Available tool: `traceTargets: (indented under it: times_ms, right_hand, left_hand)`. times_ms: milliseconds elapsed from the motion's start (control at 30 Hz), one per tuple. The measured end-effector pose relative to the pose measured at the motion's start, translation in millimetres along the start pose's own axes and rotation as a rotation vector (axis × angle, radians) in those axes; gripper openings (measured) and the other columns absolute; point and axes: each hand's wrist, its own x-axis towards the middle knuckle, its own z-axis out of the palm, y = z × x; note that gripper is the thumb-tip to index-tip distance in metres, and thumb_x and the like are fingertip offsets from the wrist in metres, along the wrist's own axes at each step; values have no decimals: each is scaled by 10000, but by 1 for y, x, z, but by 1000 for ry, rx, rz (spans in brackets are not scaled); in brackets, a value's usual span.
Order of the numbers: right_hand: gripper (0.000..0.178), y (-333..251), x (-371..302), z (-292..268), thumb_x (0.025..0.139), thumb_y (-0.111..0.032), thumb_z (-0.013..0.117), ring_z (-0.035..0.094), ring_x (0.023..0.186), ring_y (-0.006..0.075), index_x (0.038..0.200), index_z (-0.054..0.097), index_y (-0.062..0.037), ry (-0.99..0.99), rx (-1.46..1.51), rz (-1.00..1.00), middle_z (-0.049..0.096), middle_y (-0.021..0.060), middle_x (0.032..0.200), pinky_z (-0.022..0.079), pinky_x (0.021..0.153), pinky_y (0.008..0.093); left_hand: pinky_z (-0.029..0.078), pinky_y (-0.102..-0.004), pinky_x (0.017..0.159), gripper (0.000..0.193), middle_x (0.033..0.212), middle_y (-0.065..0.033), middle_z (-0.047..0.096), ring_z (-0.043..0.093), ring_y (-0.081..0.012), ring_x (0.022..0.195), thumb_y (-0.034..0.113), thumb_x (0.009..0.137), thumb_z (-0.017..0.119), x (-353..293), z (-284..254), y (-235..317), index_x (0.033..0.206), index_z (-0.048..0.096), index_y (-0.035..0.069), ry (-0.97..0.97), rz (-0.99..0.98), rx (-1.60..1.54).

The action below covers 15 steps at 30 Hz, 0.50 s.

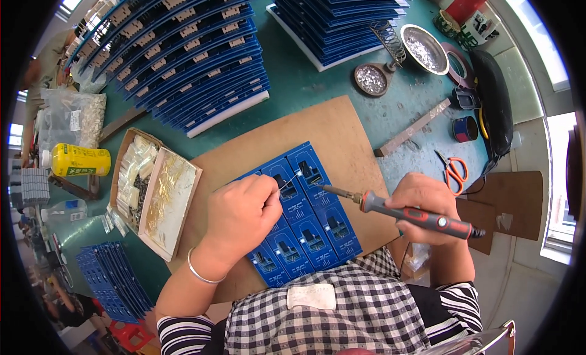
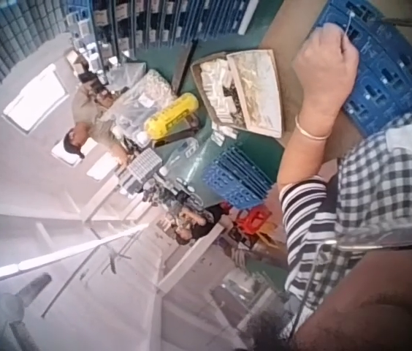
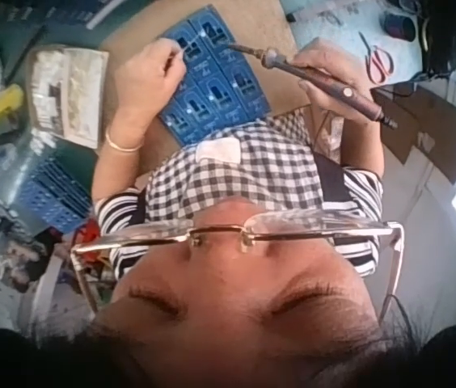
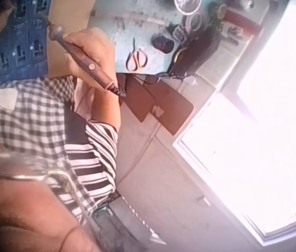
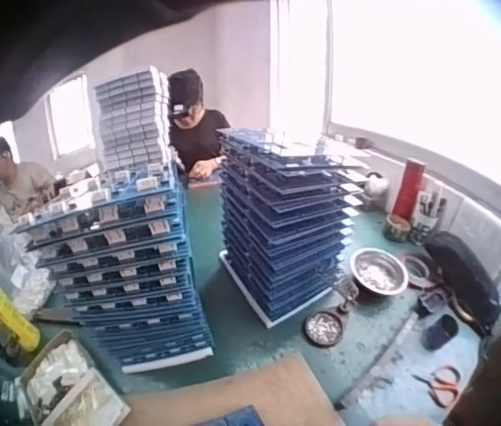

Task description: The person assembles metal pins into blue plastic housings, then solders the components together with a soldering iron and solder wire.

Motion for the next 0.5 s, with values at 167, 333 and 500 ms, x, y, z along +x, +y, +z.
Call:
traceTargets:
  times_ms: [167,333,500]
  right_hand:
    - [389,-10,-5,1,658,63,719,616,786,219,1020,721,-77,-127,-104,63,619,54,844,482,684,322]
    - [409,-8,-3,5,664,74,713,612,798,220,1041,719,-84,-115,-126,62,620,55,870,482,693,325]
    - [420,-8,-4,3,659,70,712,611,804,225,1051,714,-82,-122,-113,74,621,62,879,486,706,334]
  left_hand:
    - [480,-349,517,97,666,-56,595,599,-240,576,45,740,680,0,2,1,809,629,90,50,35,-28]
    - [460,-336,504,128,678,-82,606,586,-229,556,4,755,673,1,-1,0,870,687,57,-28,57,-47]
    - [458,-332,507,129,646,-69,571,578,-227,563,13,748,680,3,-1,2,866,692,61,-66,91,-71]
